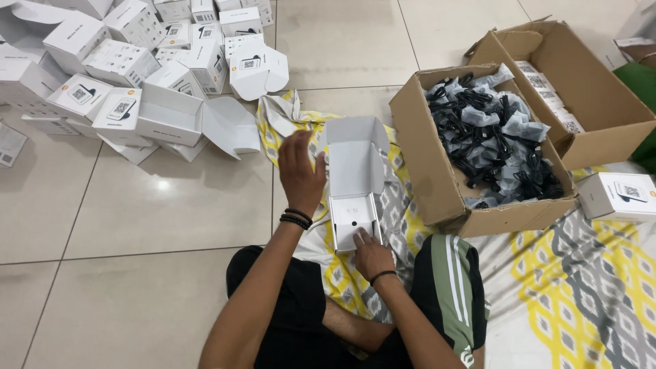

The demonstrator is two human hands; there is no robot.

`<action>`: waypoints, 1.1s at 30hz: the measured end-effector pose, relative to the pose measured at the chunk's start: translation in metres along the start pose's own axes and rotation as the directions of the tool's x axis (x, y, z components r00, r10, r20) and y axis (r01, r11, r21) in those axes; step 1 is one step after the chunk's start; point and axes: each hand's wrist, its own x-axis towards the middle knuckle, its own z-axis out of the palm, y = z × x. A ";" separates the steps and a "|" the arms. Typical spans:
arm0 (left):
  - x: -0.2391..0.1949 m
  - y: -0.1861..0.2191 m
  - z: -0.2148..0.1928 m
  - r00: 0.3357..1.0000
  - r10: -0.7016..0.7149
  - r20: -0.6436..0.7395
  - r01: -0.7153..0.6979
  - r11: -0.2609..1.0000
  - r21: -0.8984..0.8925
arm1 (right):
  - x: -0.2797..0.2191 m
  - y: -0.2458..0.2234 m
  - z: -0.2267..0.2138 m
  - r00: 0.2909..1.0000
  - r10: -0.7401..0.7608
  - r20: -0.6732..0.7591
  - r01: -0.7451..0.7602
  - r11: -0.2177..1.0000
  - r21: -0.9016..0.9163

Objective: The person sits on the floor and repeatedly packs small white boxes. They open each box, place a small wrapped item inside from a nearby cardboard box, close the box, and set it aside. The process is repeated for multiple boxes.

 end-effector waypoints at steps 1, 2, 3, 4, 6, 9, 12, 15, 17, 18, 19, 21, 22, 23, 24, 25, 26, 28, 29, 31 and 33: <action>-0.019 0.000 0.011 1.000 0.000 -0.001 0.000 1.000 -0.004 | -0.003 0.001 0.003 1.000 0.003 -0.001 -0.003 1.000 -0.003; -0.036 0.000 0.023 0.951 0.035 0.308 -0.011 0.997 -0.080 | -0.004 0.002 0.006 1.000 -0.013 -0.008 0.013 1.000 0.011; -0.053 0.000 0.036 0.808 0.097 0.582 -0.004 0.987 -0.160 | -0.005 0.003 0.009 0.999 -0.029 -0.015 0.029 0.999 0.025; -0.078 -0.004 0.050 0.806 0.102 0.583 -0.006 0.986 -0.165 | -0.008 0.000 0.008 1.000 -0.024 -0.016 0.024 0.999 0.025; -0.126 -0.012 0.079 0.462 0.119 0.879 -0.157 0.986 -0.051 | -0.016 -0.004 0.004 0.997 -0.073 -0.027 0.073 0.997 0.035; -0.172 -0.021 0.104 0.505 -0.017 0.863 -0.189 0.973 0.130 | -0.024 -0.012 -0.007 0.998 -0.040 0.040 0.039 0.999 0.030; -0.186 -0.025 0.119 0.548 -0.071 0.834 -0.144 0.974 0.177 | -0.027 -0.009 -0.002 0.997 -0.081 0.008 0.081 0.995 0.050; -0.179 -0.024 0.125 0.467 -0.080 0.881 -0.236 0.949 0.211 | -0.027 -0.008 -0.003 0.996 -0.088 0.005 0.088 0.995 0.054; -0.138 -0.002 0.099 0.425 -0.077 0.902 -0.226 0.956 0.188 | -0.027 -0.010 -0.005 0.998 -0.069 0.015 0.067 0.995 0.071; -0.118 0.009 0.087 0.384 -0.079 0.920 -0.209 0.963 0.171 | -0.027 -0.010 -0.006 0.998 -0.054 0.026 0.052 0.995 0.083; -0.105 0.013 0.082 0.383 -0.081 0.920 -0.208 0.963 0.172 | -0.024 -0.008 -0.009 0.998 -0.055 0.029 0.053 0.995 0.085; -0.087 0.017 0.064 0.491 -0.043 0.870 -0.135 0.983 0.125 | -0.026 -0.009 -0.008 0.999 -0.027 0.037 0.024 0.997 0.076; -0.079 0.012 0.053 0.484 -0.055 0.873 -0.129 0.983 0.134 | -0.026 -0.008 -0.011 0.998 -0.033 0.049 0.028 0.996 0.082; -0.070 0.006 0.041 0.629 -0.040 0.777 -0.042 0.995 0.086 | -0.026 -0.007 -0.013 0.998 -0.009 0.054 0.003 0.995 0.097; -0.059 -0.001 0.030 0.756 -0.040 0.654 0.031 0.999 0.026 | -0.024 -0.007 -0.015 0.998 0.015 0.058 -0.021 0.993 0.114; -0.060 -0.017 0.023 0.751 -0.050 0.659 0.034 0.999 0.037 | -0.024 -0.005 -0.011 0.998 0.008 0.067 -0.016 0.992 0.122; -0.060 -0.032 0.017 0.792 -0.153 0.591 0.107 0.988 0.112 | -0.023 -0.004 -0.008 1.000 -0.022 0.011 0.020 0.990 0.137; -0.072 -0.069 0.011 0.817 -0.247 0.522 0.176 0.967 0.182 | -0.022 -0.004 -0.006 0.998 -0.043 -0.043 0.050 0.986 0.159; -0.084 -0.091 0.011 0.791 -0.365 0.490 0.244 0.924 0.293 | -0.021 -0.005 -0.008 0.998 -0.028 -0.047 0.034 0.990 0.136; -0.107 -0.125 0.016 0.754 -0.463 0.466 0.297 0.873 0.386 | -0.019 -0.007 -0.024 0.999 0.012 -0.050 -0.006 0.993 0.115; -0.139 -0.149 0.022 0.502 -0.663 0.556 0.340 0.742 0.578 | -0.020 -0.006 -0.047 0.999 0.007 0.033 -0.011 0.990 0.138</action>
